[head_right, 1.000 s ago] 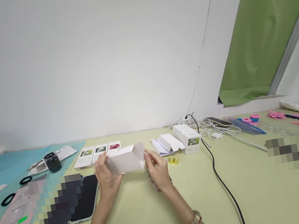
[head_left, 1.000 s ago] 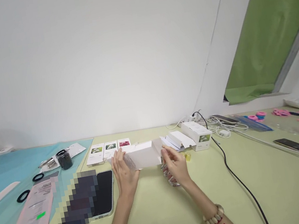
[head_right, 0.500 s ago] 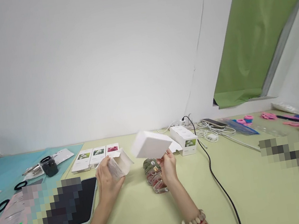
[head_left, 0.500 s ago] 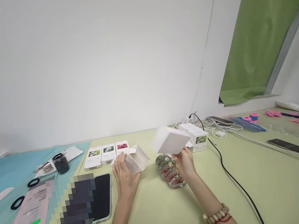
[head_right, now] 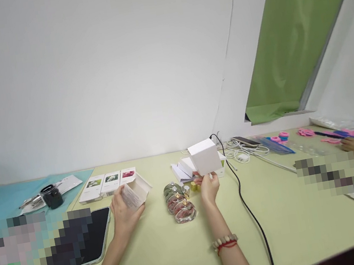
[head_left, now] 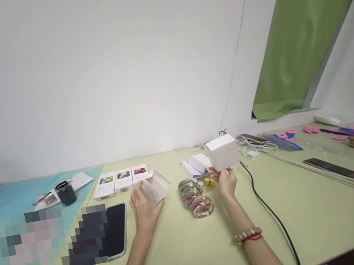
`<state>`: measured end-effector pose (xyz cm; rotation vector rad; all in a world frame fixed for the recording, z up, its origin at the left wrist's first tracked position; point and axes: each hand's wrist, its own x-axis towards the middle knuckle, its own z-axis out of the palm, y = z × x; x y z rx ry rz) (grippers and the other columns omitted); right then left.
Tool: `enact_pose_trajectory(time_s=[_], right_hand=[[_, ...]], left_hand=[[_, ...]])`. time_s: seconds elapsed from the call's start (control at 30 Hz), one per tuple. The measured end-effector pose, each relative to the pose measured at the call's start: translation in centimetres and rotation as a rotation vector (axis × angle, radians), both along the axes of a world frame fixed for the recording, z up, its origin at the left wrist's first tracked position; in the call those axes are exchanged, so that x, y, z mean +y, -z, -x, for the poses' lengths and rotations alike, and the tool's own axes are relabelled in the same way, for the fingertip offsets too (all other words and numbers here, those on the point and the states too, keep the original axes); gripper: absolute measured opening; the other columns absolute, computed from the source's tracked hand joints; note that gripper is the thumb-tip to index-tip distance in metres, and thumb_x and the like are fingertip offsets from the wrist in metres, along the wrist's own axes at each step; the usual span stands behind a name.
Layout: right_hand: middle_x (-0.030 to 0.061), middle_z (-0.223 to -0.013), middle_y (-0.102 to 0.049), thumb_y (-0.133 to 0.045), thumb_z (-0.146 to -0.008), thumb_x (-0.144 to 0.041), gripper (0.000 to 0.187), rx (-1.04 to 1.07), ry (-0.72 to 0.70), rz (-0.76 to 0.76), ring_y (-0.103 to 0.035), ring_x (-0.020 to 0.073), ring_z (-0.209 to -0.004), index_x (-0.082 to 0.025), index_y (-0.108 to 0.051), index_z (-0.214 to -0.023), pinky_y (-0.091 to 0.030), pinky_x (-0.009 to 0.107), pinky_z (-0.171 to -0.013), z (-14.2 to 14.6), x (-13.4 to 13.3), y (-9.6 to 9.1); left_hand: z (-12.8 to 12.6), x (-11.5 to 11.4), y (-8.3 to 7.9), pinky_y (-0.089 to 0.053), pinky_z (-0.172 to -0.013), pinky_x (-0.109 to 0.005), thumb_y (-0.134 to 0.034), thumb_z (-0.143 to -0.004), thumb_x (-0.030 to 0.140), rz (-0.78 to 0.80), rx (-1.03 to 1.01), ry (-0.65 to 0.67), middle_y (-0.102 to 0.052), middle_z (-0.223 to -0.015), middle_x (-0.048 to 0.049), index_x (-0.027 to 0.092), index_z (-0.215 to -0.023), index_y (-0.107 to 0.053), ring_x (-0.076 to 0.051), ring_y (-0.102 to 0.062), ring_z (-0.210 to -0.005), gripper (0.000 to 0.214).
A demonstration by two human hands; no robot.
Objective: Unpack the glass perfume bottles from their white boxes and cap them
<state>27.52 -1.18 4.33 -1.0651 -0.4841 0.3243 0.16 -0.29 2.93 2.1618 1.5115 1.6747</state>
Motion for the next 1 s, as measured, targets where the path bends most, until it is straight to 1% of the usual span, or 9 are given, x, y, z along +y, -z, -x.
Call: enact_pose_trajectory(time_s=[0.1,0.2,0.37,0.5,0.6,0.7,0.77,0.87,1.0], right_hand=[[-0.0009,-0.059,-0.059,-0.048,-0.069,-0.03,0.04,-0.006,0.045,0.046,-0.049,0.0093,-0.04,-0.014,-0.042,-0.104,-0.039,0.02,-0.039,-1.2,0.1,1.0],[-0.0004,-0.057,-0.058,-0.05,-0.068,-0.032,0.046,-0.002,0.022,0.087,-0.05,0.011,-0.042,-0.011,-0.042,-0.108,-0.039,0.021,-0.039,-1.7,0.4,1.8],[0.0035,-0.071,-0.063,-0.045,-0.071,-0.03,0.06,0.016,-0.057,0.109,-0.059,0.0146,-0.056,-0.011,-0.028,-0.124,-0.043,0.022,-0.043,-1.9,1.3,2.6],[0.009,-0.091,-0.063,-0.046,-0.069,-0.029,0.069,-0.006,-0.102,0.116,-0.062,0.0154,-0.07,-0.012,-0.02,-0.131,-0.045,0.02,-0.046,-1.8,1.6,2.6],[0.0099,-0.105,-0.06,-0.052,-0.063,-0.029,0.072,-0.052,-0.15,0.145,-0.062,0.0162,-0.075,-0.016,-0.027,-0.129,-0.044,0.02,-0.045,-1.7,1.5,2.5],[0.0095,-0.107,-0.059,-0.055,-0.058,-0.028,0.055,-0.102,-0.164,0.194,-0.06,0.015,-0.069,-0.016,-0.05,-0.112,-0.038,0.017,-0.04,-1.8,1.5,2.6],[0.0094,-0.105,-0.06,-0.055,-0.056,-0.028,0.047,-0.125,-0.149,0.222,-0.058,0.0136,-0.065,-0.015,-0.057,-0.101,-0.034,0.017,-0.039,-2.0,1.5,2.8],[0.0096,-0.102,-0.06,-0.053,-0.058,-0.031,0.048,-0.151,-0.1,0.254,-0.056,0.0128,-0.061,-0.014,-0.058,-0.103,-0.033,0.018,-0.04,-2.4,1.5,3.0],[0.0078,-0.101,-0.06,-0.051,-0.061,-0.032,0.064,-0.216,0.006,0.275,-0.056,0.012,-0.058,-0.017,-0.046,-0.123,-0.038,0.021,-0.047,-2.6,1.4,3.2]], left_hand=[[-0.3,-0.2,0.1,-0.031,-0.092,-0.038,-0.061,-0.061,0.028,-0.014,0.037,0.048,-0.047,-0.117,-0.0103,0.017,-0.122,-0.029,-0.025,-0.042,-0.109,0.069],[-0.5,-0.5,0.2,-0.031,-0.092,-0.038,-0.06,-0.065,0.031,-0.038,0.092,0.12,-0.048,-0.115,-0.0102,0.017,-0.123,-0.03,-0.024,-0.044,-0.109,0.067],[-0.5,-0.4,0.3,-0.033,-0.09,-0.04,-0.059,-0.067,0.039,-0.038,0.083,0.142,-0.05,-0.113,-0.0124,0.016,-0.124,-0.032,-0.026,-0.046,-0.108,0.067],[-0.5,-0.4,0.2,-0.033,-0.091,-0.042,-0.062,-0.065,0.044,0.022,-0.019,0.192,-0.05,-0.116,-0.0124,0.017,-0.123,-0.035,-0.027,-0.046,-0.108,0.069],[-0.5,-0.6,-0.1,-0.036,-0.088,-0.039,-0.064,-0.064,0.046,0.166,-0.211,0.316,-0.053,-0.113,-0.0117,0.019,-0.123,-0.037,-0.026,-0.05,-0.104,0.07],[-0.7,-1.0,-0.6,-0.042,-0.082,-0.035,-0.061,-0.067,0.047,0.404,-0.521,0.533,-0.057,-0.106,-0.0102,0.02,-0.123,-0.037,-0.023,-0.056,-0.092,0.067],[-0.9,-1.3,-0.9,-0.043,-0.08,-0.033,-0.055,-0.071,0.052,0.564,-0.785,0.704,-0.059,-0.104,-0.0106,0.017,-0.119,-0.042,-0.022,-0.057,-0.091,0.061],[-1.0,-1.5,-1.7,-0.045,-0.076,-0.031,-0.049,-0.074,0.056,0.736,-1.172,0.88,-0.062,-0.1,-0.0102,0.014,-0.111,-0.052,-0.023,-0.059,-0.088,0.056],[-1.0,-1.6,-2.5,-0.045,-0.061,-0.025,-0.053,-0.073,0.047,0.759,-1.495,0.896,-0.064,-0.086,-0.0022,0.019,-0.102,-0.056,-0.015,-0.059,-0.066,0.041]])
